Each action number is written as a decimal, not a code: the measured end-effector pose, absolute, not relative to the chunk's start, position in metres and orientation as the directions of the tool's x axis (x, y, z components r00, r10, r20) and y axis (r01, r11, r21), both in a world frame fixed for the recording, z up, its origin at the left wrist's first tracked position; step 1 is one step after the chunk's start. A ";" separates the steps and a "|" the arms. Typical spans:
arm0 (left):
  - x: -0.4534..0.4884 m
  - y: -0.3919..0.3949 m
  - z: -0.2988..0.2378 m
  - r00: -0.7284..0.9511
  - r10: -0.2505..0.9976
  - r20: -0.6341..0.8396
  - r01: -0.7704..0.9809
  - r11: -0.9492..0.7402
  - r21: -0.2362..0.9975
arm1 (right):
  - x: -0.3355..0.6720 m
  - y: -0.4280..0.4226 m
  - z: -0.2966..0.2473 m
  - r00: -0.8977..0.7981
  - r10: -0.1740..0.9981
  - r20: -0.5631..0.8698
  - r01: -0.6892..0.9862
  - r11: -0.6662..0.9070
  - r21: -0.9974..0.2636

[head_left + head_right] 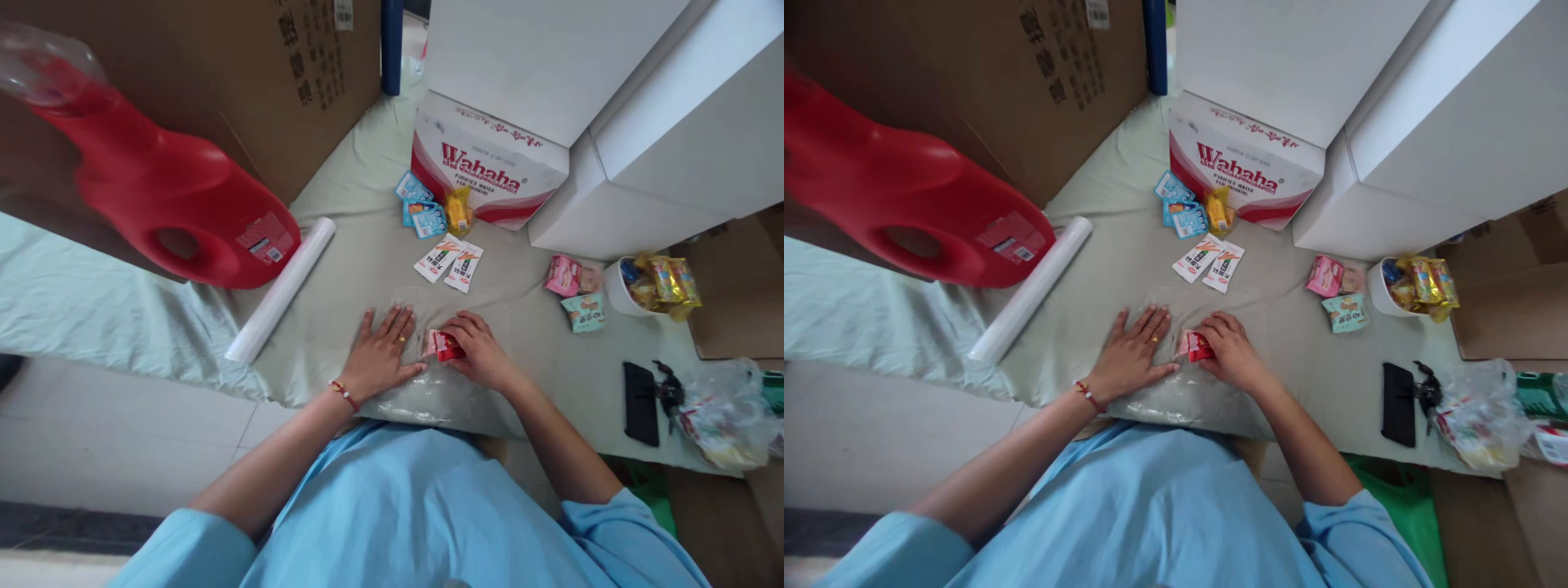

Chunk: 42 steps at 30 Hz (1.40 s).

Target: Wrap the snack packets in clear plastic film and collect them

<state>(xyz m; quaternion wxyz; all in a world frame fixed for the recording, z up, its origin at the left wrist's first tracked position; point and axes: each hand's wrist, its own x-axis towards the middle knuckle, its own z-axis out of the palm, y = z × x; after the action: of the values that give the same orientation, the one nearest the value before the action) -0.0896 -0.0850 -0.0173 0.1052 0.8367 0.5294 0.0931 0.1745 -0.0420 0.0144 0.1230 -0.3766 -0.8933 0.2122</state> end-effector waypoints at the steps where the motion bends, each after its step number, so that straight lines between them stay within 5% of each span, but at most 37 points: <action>1: -0.090 -0.085 -0.017 0.421 0.906 0.044 0.867 -0.416 0.275 | 0.176 -0.042 0.015 -0.670 0.739 0.074 0.623 0.613 -0.487; 6: -0.090 -0.085 -0.017 0.424 0.905 0.043 0.866 -0.419 0.272 | 0.163 -0.045 0.011 -0.573 0.813 0.107 0.677 0.542 -0.498; 15: -0.090 -0.085 -0.016 0.419 0.907 0.045 0.869 -0.415 0.269 | 0.148 -0.053 0.001 -0.671 0.740 0.051 0.712 0.662 -0.234; 25: -0.092 -0.086 -0.018 0.413 0.909 0.060 0.868 -0.412 0.278 | 0.157 -0.058 0.003 -0.700 0.714 0.021 0.695 0.687 -0.212; 33: -0.106 -0.104 -0.018 0.508 0.808 0.297 0.775 -0.580 0.251 | 0.161 -0.061 0.011 -0.662 0.746 0.074 0.683 0.641 -0.350; 37: -0.121 -0.105 -0.014 0.498 0.823 0.272 0.750 -0.567 0.342 | 0.199 -0.090 0.021 -0.530 0.827 0.189 0.674 0.546 -0.498; 42: -0.146 -0.121 -0.004 0.664 0.706 0.245 0.519 -0.672 0.529 | 0.248 -0.150 0.011 -0.567 0.813 0.134 0.646 0.539 -0.541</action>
<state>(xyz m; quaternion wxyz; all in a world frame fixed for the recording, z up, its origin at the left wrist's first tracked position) -0.1461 -0.1210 -0.0042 0.2121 0.8873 0.3452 0.2205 0.2476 -0.1505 0.0106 0.1885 -0.4256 -0.8568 0.2220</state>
